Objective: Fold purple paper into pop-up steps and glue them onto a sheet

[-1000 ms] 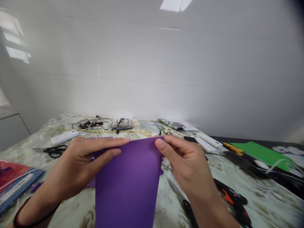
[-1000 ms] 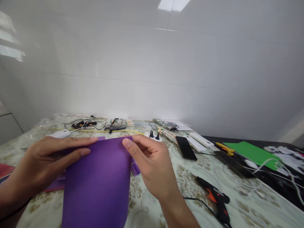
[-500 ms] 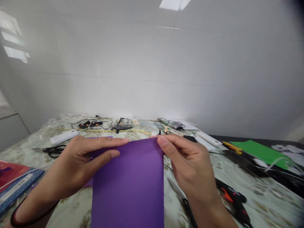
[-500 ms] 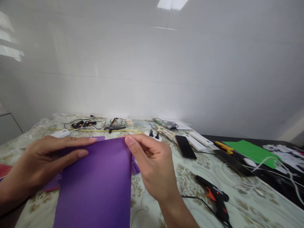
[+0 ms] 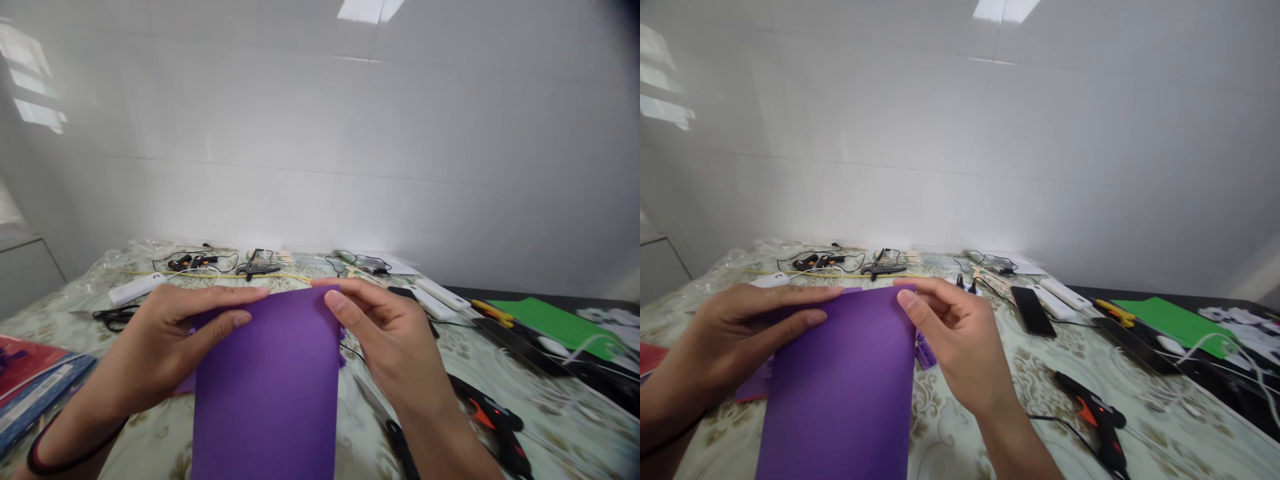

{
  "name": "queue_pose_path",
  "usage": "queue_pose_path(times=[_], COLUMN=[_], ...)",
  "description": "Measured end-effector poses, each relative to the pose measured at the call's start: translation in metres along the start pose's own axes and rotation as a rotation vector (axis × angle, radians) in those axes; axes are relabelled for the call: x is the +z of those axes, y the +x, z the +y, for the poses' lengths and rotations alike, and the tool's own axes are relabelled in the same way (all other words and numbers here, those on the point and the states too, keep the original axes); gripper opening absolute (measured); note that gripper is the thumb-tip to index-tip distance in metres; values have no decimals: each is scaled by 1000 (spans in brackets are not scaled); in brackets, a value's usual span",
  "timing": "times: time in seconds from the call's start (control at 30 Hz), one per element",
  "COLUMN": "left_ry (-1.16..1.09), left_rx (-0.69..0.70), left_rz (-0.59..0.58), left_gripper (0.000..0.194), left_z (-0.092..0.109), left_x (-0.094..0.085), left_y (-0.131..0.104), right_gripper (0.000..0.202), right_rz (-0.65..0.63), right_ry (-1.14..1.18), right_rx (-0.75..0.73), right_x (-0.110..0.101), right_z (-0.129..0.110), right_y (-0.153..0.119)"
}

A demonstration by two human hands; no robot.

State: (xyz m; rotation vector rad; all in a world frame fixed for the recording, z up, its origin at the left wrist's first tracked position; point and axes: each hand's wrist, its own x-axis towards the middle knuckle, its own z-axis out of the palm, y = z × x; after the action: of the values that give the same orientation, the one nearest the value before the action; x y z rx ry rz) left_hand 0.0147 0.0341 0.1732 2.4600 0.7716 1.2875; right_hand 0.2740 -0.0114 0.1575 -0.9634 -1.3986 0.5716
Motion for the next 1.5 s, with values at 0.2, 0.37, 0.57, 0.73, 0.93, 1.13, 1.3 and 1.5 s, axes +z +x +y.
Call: queue_pose_path(times=[0.2, 0.37, 0.57, 0.73, 0.93, 1.13, 1.3, 1.5], left_ry=[7, -21, -49, 11, -38, 114, 170, 84], left_rx=[2, 41, 0, -71, -280, -206, -128, -124], left_rz=[-73, -205, -341, -330, -188, -199, -262, -260], left_gripper=[30, 33, 42, 40, 20, 41, 34, 12], left_z=[-5, -5, -3, -3, -4, -2, 4, 8], left_x=[-1, 5, 6, 6, 5, 11, 26, 32], left_y=[0, 0, 2, 3, 7, 9, 4, 1], right_gripper=[22, 15, 18, 21, 22, 15, 12, 18], right_rz=[-55, -238, -397, -436, -273, -239, -282, -210], right_ry=[-19, -136, -344, -386, -334, -493, -420, -372], right_rx=[7, 70, 64, 56, 29, -32, -77, -123], right_x=[-4, -2, 5, 7, 0, 5, 16, 14], right_z=[0, -3, -2, 0, 0, 4, -1, -1], right_y=[1, 2, 1, -1, 5, 3, -3, -4])
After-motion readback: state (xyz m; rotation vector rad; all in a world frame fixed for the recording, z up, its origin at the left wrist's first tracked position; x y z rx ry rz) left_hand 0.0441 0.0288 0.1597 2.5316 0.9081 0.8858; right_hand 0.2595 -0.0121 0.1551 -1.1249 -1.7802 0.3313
